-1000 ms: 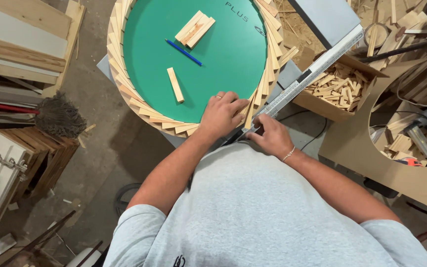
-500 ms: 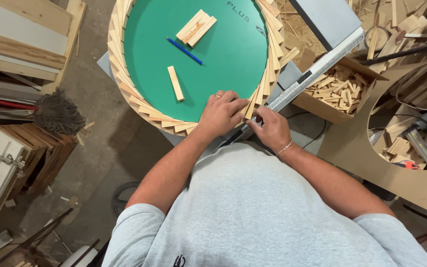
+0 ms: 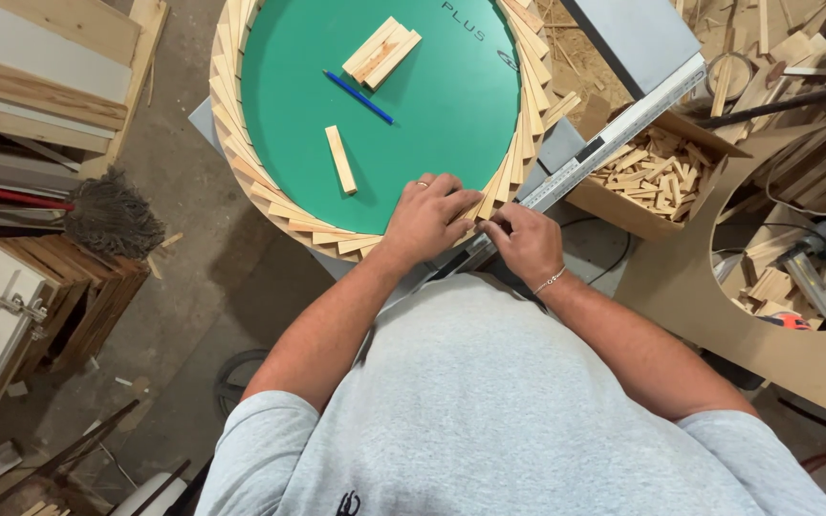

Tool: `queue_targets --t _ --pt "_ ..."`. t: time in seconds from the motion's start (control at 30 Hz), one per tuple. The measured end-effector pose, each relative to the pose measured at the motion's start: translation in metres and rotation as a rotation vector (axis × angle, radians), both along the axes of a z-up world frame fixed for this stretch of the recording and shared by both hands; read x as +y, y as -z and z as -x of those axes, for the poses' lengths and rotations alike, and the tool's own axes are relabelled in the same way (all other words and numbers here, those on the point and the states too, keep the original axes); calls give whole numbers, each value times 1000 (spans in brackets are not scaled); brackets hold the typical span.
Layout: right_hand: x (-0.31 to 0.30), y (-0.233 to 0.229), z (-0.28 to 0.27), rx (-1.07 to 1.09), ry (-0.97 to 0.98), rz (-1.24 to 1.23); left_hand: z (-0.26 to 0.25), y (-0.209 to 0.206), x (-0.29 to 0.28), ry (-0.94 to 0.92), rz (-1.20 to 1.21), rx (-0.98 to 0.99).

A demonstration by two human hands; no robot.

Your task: Arranging small wooden slats in a radial pattern around a circular frame

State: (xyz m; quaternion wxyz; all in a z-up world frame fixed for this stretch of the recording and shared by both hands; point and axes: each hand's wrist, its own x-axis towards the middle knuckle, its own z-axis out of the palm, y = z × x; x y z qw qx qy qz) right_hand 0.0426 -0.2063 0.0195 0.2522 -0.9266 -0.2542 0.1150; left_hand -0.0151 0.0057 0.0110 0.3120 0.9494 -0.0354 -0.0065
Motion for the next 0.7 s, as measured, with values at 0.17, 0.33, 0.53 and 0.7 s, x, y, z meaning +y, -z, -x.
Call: queue_targets --t 0.17,0.33,0.53,0.7 --pt "0 5 -3 3 15 -11 0 1 0 0 7 -5" --pt "-2 11 -3 -17 17 18 0 1 1 2 14 3" --pt "-2 -2 -1 20 22 -9 -4 -3 7 -18 139 27" --pt "-7 -3 2 48 20 45 -15 5 19 -75 364 162"
